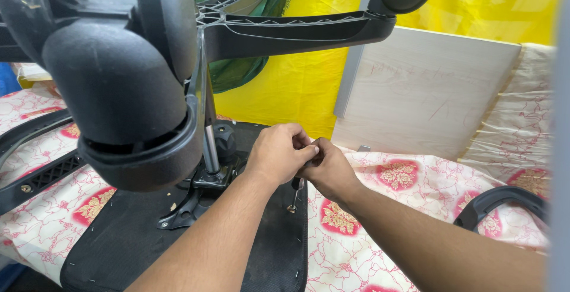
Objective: The person assembles an office chair by attaching the base to the seat using a screwdriver. They insert screws into the base plate and tighten them to secure the connection.
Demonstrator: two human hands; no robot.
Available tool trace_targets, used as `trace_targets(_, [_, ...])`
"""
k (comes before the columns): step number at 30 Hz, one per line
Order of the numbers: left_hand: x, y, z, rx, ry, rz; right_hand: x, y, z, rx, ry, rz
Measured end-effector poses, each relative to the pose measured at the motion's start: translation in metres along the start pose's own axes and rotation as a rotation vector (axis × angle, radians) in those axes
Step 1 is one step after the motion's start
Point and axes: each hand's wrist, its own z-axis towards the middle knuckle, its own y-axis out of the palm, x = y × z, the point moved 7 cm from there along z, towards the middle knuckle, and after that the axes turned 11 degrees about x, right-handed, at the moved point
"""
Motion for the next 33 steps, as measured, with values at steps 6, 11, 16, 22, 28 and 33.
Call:
trace_targets(6, [-0.003,-0.002,0.01,0.003,0.095,-0.074,-0.004,0.009,-0.002,-0.131,0.044,0.224])
trace_targets(11, [-0.008,0.004,0.015,-0.049,0.136,-0.194,-0.006,0.017,-0.001,-0.184,0.034,0.231])
trace_targets(16, [-0.013,-0.007,0.017,0.074,0.094,-0.079,-0.003,0.015,0.005,-0.117,0.029,0.086])
trace_targets(22, [-0.022,-0.007,0.024,0.031,-0.021,0.072,-0.001,0.013,0.012,-0.056,0.07,-0.014])
trace_targets(28, [-0.034,0.01,0.044,0.045,0.087,-0.178,0.002,0.016,0.021,-0.137,0.036,0.192])
trace_targets(33, [-0.031,0.009,0.05,0.095,0.223,-0.269,0.009,0.014,0.032,-0.105,0.027,0.127])
